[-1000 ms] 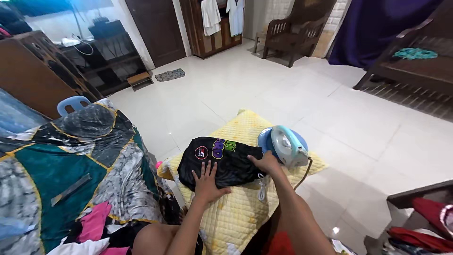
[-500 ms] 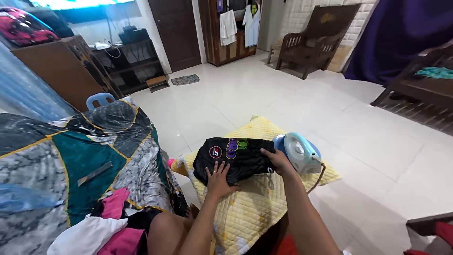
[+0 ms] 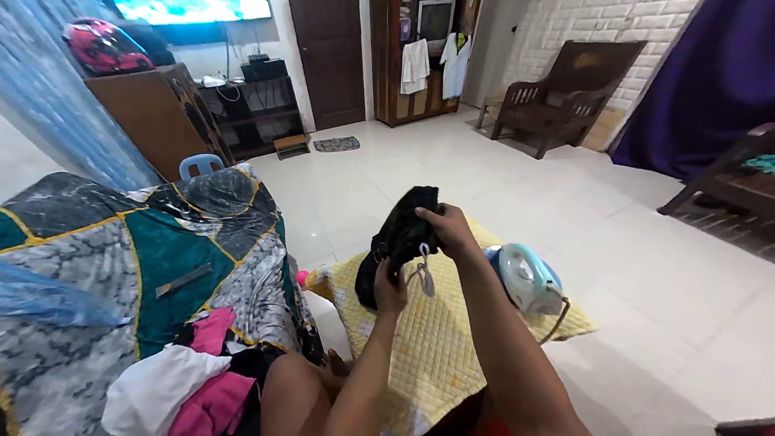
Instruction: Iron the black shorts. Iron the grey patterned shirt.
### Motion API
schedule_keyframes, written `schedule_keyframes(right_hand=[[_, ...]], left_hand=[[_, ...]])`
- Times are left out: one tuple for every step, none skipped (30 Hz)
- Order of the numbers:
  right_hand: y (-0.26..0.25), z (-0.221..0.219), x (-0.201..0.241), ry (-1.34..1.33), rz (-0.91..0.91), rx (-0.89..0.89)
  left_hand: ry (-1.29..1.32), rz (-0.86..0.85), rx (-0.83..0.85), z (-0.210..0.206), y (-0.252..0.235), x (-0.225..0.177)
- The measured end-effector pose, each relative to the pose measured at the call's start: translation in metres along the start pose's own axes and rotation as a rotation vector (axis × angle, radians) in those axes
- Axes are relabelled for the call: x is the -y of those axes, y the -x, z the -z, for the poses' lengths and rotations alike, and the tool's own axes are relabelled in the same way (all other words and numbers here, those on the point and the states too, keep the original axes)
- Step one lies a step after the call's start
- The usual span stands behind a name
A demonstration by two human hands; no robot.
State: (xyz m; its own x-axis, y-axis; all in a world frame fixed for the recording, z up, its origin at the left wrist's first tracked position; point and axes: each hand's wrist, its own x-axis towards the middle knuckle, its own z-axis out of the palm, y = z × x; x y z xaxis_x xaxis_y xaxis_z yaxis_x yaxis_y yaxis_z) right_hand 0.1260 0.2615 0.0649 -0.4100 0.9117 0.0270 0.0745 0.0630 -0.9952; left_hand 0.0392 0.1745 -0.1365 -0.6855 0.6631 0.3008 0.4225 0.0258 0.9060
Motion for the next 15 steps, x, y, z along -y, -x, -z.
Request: schedule_keyframes(right_hand=[[-0.001,-0.008,0.009,0.009,0.02,0.02],[0.0,-0.014,0.017,0.019,0.038,0.035],[0.003,-0.017,0.023,0.02,0.057,0.045],[0.006,-0.019,0.029,0.01,0.074,0.058],[0.011,-0.018,0.034,-0.019,0.091,0.074],[0.016,-0.015,0.039,-0.068,0.107,0.091],[0.022,-0.011,0.042,-0.124,0.117,0.104],[0.029,-0.005,0.045,-0.176,0.123,0.108],[0.036,0.001,0.045,-0.22,0.128,0.102],[0.043,0.008,0.04,-0.256,0.14,0.094],[0.049,0.016,0.028,-0.278,0.149,0.086],[0.057,0.023,0.01,-0.294,0.15,0.071],[0.066,0.028,-0.016,-0.283,0.128,0.044],[0.075,0.032,-0.045,-0.238,0.07,0.01],[0.083,0.035,-0.079,-0.165,-0.01,-0.024]], left_hand=[[0.204,0.09,-0.05,-0.002,-0.009,-0.01],[0.443,0.203,-0.071,-0.002,-0.017,-0.021],[0.687,0.301,-0.069,0.001,-0.023,-0.034],[0.875,0.377,-0.063,0.006,-0.026,-0.049],[1.022,0.415,-0.044,0.013,-0.025,-0.063],[1.141,0.418,-0.02,0.019,-0.022,-0.075],[1.259,0.405,0.011,0.025,-0.017,-0.086],[1.373,0.404,0.024,0.03,-0.012,-0.096],[1.461,0.393,0.023,0.035,-0.005,-0.105],[1.504,0.372,0.015,0.039,0.005,-0.11],[1.5,0.354,-0.013,0.041,0.019,-0.11],[1.465,0.341,-0.039,0.04,0.036,-0.103],[1.422,0.356,-0.055,0.038,0.056,-0.088],[1.364,0.419,-0.066,0.033,0.077,-0.068],[1.305,0.522,-0.076,0.029,0.098,-0.046]])
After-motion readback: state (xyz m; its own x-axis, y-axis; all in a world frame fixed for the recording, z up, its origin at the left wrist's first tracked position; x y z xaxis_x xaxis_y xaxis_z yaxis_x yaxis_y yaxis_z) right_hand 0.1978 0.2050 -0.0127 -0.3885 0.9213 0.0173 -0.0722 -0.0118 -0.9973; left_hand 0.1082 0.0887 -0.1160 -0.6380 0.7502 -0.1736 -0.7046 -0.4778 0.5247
